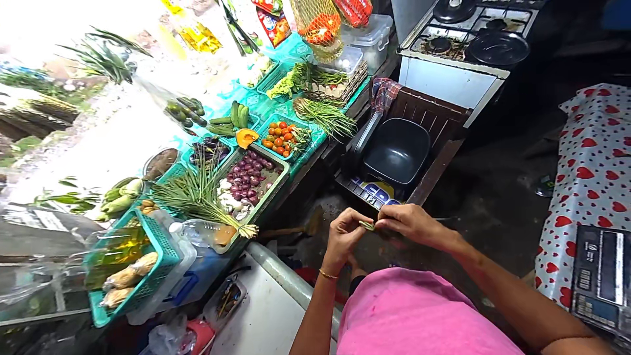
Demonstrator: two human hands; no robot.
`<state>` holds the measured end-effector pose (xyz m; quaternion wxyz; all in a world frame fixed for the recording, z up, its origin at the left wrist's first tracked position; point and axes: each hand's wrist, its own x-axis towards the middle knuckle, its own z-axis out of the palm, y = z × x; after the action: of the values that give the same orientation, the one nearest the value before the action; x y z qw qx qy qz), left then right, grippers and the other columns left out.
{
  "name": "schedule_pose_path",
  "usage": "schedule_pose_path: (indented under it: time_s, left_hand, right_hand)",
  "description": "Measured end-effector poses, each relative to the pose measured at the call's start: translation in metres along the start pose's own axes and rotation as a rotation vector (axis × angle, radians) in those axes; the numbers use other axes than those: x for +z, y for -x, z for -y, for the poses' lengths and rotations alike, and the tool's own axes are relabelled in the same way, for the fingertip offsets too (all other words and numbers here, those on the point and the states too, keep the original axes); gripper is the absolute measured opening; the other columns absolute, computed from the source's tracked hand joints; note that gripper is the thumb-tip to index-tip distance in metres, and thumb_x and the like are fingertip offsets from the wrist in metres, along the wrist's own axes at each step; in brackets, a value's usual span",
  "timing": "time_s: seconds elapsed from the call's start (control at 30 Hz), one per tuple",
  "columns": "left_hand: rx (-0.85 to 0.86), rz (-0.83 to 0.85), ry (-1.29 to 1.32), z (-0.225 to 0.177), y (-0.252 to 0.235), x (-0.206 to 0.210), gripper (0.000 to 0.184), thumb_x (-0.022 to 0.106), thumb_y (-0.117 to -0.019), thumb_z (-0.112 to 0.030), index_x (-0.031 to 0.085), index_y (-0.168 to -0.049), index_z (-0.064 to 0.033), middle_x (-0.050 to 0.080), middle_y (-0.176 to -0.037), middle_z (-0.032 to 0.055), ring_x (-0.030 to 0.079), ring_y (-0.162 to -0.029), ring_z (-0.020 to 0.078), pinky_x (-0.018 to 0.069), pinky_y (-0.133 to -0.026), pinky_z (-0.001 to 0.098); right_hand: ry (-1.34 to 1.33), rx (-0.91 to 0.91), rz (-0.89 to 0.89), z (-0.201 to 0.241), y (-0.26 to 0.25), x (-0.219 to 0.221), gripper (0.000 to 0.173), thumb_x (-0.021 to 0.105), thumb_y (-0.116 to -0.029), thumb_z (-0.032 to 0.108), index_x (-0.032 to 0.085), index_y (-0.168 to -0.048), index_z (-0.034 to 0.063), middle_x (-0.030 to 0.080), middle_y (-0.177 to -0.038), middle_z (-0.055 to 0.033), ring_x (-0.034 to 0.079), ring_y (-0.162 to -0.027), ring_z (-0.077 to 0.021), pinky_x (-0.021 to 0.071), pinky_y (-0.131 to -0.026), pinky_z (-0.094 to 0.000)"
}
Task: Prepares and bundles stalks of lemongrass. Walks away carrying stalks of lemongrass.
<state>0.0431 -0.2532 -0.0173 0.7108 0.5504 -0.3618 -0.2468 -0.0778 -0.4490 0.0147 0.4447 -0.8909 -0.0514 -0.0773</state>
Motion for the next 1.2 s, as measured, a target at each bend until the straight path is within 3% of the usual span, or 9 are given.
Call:
schedule_pose_path:
  time_s: [0.1, 0.2, 0.3, 0.43, 0.57, 0.7, 0.9, 1.1, 1.2]
  left_hand:
    - [-0.024, 0.099, 0.336, -0.014, 0.001, 0.010, 0.007, 0.077, -0.0887, -0.007, 0.077, -0.096, -0.0057, 0.069, -0.094, 0.0032, 0.066, -0.092, 0.0102, 0.0566, -0.086, 0.0269]
    - [0.089, -0.054, 0.430, -0.018, -0.007, 0.025, 0.009, 0.075, -0.0905, -0.010, 0.078, -0.099, -0.0103, 0.071, -0.099, 0.0017, 0.066, -0.095, 0.0088, 0.0558, -0.088, 0.0255]
    - [0.207, -0.268, 0.270, -0.010, -0.015, 0.030, 0.013, 0.067, -0.0928, 0.001, 0.074, -0.103, -0.0012, 0.071, -0.116, 0.0152, 0.067, -0.112, 0.0220, 0.0561, -0.097, 0.0343]
    - [0.316, -0.181, -0.050, 0.000, -0.011, 0.014, 0.020, 0.055, -0.0941, 0.008, 0.069, -0.108, 0.0057, 0.073, -0.112, 0.0218, 0.068, -0.117, 0.0342, 0.0540, -0.104, 0.0457]
    - [0.289, 0.003, -0.189, -0.005, -0.004, 0.002, 0.021, 0.054, -0.0956, 0.007, 0.067, -0.112, 0.0030, 0.074, -0.105, 0.0098, 0.071, -0.103, 0.0180, 0.0565, -0.100, 0.0396]
    - [0.021, 0.161, -0.016, -0.020, -0.006, -0.003, 0.024, 0.054, -0.0986, 0.004, 0.059, -0.121, 0.0082, 0.071, -0.100, 0.0069, 0.069, -0.088, 0.0114, 0.0601, -0.083, 0.0313]
    - [-0.274, 0.461, 0.196, -0.039, -0.007, -0.009, 0.025, 0.068, -0.0957, -0.004, 0.059, -0.118, 0.0011, 0.074, -0.101, 0.0088, 0.074, -0.087, 0.0181, 0.0627, -0.081, 0.0364]
    - [-0.173, 0.288, -0.277, -0.044, -0.009, 0.008, 0.022, 0.072, -0.0916, -0.004, 0.064, -0.111, 0.0041, 0.074, -0.097, 0.0088, 0.073, -0.084, 0.0145, 0.0629, -0.078, 0.0307]
    - [-0.091, 0.074, -0.248, -0.032, -0.004, 0.016, 0.013, 0.071, -0.0913, -0.001, 0.071, -0.103, 0.0044, 0.075, -0.092, 0.0091, 0.073, -0.081, 0.0138, 0.0627, -0.075, 0.0293]
  right_hand:
    - [-0.555, -0.095, 0.089, -0.011, -0.006, 0.001, 0.019, 0.060, -0.1034, 0.020, 0.070, -0.099, 0.0045, 0.065, -0.086, 0.0061, 0.057, -0.077, 0.0044, 0.0474, -0.070, -0.0148]
    - [-1.139, 0.052, 0.020, -0.009, -0.005, 0.046, 0.016, 0.055, -0.1060, 0.024, 0.068, -0.101, 0.0151, 0.062, -0.081, 0.0124, 0.051, -0.063, 0.0057, 0.0407, -0.054, -0.0127]
    - [-1.414, 0.341, -0.166, 0.024, -0.006, 0.082, 0.026, 0.041, -0.1107, 0.026, 0.062, -0.099, 0.0156, 0.049, -0.065, 0.0107, 0.042, -0.052, 0.0008, 0.0357, -0.047, -0.0159]
    - [-0.779, 0.267, -0.165, 0.034, -0.006, 0.073, 0.028, 0.038, -0.1114, 0.020, 0.060, -0.102, 0.0063, 0.048, -0.072, 0.0052, 0.044, -0.059, -0.0010, 0.0380, -0.054, -0.0170]
    - [-0.277, 0.132, -0.038, 0.020, -0.005, 0.026, 0.034, 0.047, -0.1094, 0.028, 0.068, -0.101, 0.0020, 0.063, -0.082, -0.0037, 0.057, -0.072, -0.0051, 0.0472, -0.069, -0.0239]
    - [-0.399, 0.124, 0.084, 0.009, -0.005, 0.003, 0.029, 0.058, -0.1051, 0.028, 0.069, -0.097, 0.0032, 0.063, -0.080, 0.0032, 0.053, -0.070, 0.0035, 0.0436, -0.066, -0.0157]
    - [-0.611, 0.146, 0.319, 0.011, -0.001, -0.011, 0.024, 0.054, -0.1071, 0.024, 0.064, -0.094, 0.0079, 0.058, -0.077, 0.0079, 0.051, -0.067, 0.0041, 0.0397, -0.061, -0.0147]
    - [-0.715, 0.333, 0.191, 0.008, 0.003, -0.004, 0.019, 0.052, -0.1072, 0.023, 0.062, -0.095, 0.0117, 0.052, -0.070, 0.0082, 0.042, -0.055, 0.0011, 0.0331, -0.051, -0.0161]
    - [-0.850, 0.385, -0.002, 0.011, 0.002, 0.003, 0.015, 0.058, -0.1048, 0.023, 0.061, -0.094, 0.0127, 0.050, -0.066, 0.0087, 0.040, -0.051, 0.0009, 0.0315, -0.048, -0.0162]
